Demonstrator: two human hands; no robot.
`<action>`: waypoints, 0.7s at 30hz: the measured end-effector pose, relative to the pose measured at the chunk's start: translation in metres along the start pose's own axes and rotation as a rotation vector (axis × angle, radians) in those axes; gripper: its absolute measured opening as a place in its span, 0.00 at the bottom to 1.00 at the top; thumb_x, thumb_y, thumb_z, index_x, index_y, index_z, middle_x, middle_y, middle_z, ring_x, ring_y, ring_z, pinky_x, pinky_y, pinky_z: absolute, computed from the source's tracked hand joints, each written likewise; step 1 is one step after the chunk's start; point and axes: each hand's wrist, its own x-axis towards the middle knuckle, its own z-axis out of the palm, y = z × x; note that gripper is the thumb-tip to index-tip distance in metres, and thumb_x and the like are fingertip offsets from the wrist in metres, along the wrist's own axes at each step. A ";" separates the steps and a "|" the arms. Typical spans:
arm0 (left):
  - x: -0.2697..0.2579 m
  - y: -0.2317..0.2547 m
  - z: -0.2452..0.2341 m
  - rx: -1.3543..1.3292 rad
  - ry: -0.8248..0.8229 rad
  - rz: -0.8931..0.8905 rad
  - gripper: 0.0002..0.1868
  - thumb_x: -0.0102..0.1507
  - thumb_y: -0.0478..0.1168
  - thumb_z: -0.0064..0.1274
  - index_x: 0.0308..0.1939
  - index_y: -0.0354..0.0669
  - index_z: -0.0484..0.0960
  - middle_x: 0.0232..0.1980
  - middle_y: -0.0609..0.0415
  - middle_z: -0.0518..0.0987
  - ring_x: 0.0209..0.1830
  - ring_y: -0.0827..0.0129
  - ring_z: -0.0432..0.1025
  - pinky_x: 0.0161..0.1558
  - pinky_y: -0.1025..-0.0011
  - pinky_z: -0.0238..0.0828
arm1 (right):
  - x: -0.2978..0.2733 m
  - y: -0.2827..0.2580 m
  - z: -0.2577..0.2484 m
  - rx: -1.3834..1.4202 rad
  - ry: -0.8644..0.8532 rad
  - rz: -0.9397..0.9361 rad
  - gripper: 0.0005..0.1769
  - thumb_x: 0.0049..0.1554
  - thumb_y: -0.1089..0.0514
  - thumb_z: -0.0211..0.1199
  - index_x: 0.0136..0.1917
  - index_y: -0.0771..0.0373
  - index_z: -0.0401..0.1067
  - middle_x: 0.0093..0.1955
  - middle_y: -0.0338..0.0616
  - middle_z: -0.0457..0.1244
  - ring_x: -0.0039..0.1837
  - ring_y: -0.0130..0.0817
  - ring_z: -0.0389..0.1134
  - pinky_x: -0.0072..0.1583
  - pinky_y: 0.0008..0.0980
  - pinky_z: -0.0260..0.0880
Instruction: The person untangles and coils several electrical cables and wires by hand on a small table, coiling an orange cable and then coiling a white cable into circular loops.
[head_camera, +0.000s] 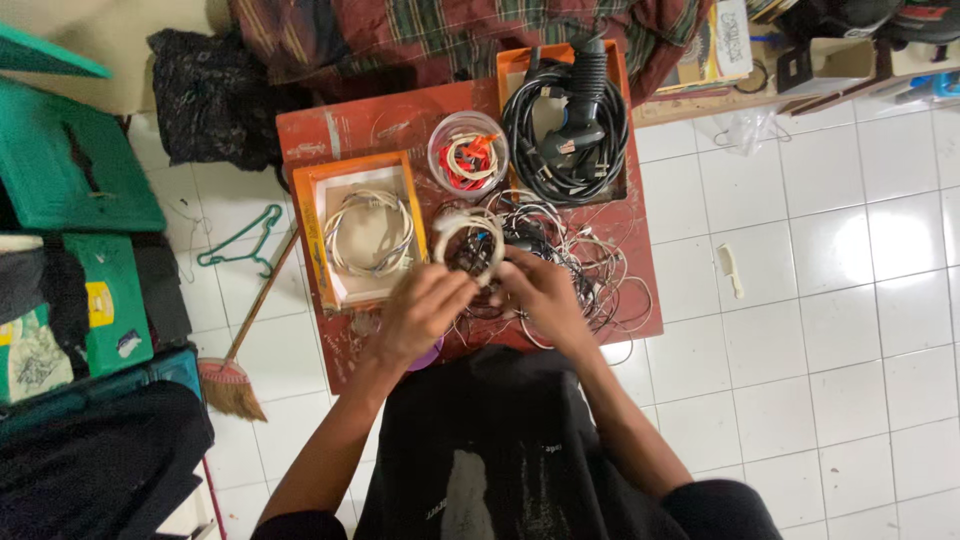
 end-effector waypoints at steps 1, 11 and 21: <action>0.003 0.002 0.001 -0.021 -0.043 0.037 0.18 0.57 0.31 0.64 0.52 0.38 0.88 0.49 0.57 0.82 0.48 0.67 0.70 0.49 0.66 0.73 | 0.005 -0.002 0.004 0.021 0.019 -0.049 0.20 0.65 0.56 0.56 0.64 0.71 0.72 0.38 0.41 0.70 0.36 0.24 0.69 0.38 0.24 0.70; 0.076 -0.031 -0.005 -0.775 0.195 -0.567 0.22 0.70 0.39 0.49 0.67 0.35 0.70 0.65 0.49 0.72 0.65 0.64 0.67 0.62 0.69 0.66 | 0.011 -0.027 -0.044 -0.100 -0.027 -0.190 0.13 0.67 0.60 0.54 0.60 0.68 0.74 0.36 0.33 0.62 0.35 0.18 0.58 0.38 0.22 0.60; 0.075 -0.019 0.052 -1.224 -0.060 -0.950 0.15 0.71 0.38 0.50 0.59 0.34 0.82 0.48 0.49 0.85 0.44 0.72 0.78 0.48 0.73 0.75 | 0.001 -0.058 -0.052 -0.155 0.139 -0.144 0.14 0.66 0.59 0.59 0.59 0.68 0.78 0.36 0.34 0.65 0.35 0.18 0.58 0.37 0.22 0.61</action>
